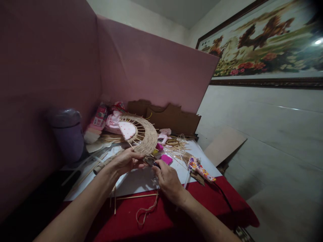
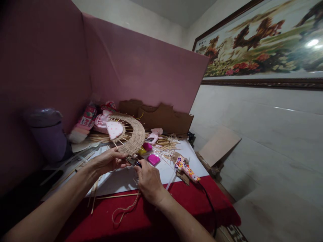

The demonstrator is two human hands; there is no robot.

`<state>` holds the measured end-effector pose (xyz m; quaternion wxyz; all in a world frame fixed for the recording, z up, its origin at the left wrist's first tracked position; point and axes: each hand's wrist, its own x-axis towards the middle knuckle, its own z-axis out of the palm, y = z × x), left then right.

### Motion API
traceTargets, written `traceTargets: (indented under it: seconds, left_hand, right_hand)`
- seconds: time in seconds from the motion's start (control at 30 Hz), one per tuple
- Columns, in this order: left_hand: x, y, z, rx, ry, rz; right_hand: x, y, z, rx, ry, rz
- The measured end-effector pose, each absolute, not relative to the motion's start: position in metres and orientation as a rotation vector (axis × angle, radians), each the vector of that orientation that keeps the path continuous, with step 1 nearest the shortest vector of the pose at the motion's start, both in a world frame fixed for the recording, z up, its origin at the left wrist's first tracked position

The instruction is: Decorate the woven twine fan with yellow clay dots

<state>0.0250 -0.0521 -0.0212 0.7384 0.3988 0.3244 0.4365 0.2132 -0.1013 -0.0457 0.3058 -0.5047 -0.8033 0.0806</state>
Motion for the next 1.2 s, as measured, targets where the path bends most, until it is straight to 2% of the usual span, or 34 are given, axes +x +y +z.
traceTargets:
  seconds: [0.3,0.53,0.73,1.2]
  left_hand:
    - [0.027,-0.053,-0.019,0.819,0.751,0.963]
    - [0.027,-0.053,-0.02,0.809,0.761,0.98]
    - [0.026,-0.051,-0.024,0.828,0.761,0.97]
    - [0.025,-0.05,-0.025,0.871,0.768,0.947]
  right_hand:
    - [0.214,-0.099,-0.046,-1.337,-2.227,-0.049]
    - [0.214,-0.099,-0.045,-1.348,-2.23,-0.09]
    - [0.212,-0.101,-0.042,-1.403,-2.225,-0.048]
    - [0.211,-0.1,-0.039,-1.418,-2.156,0.283]
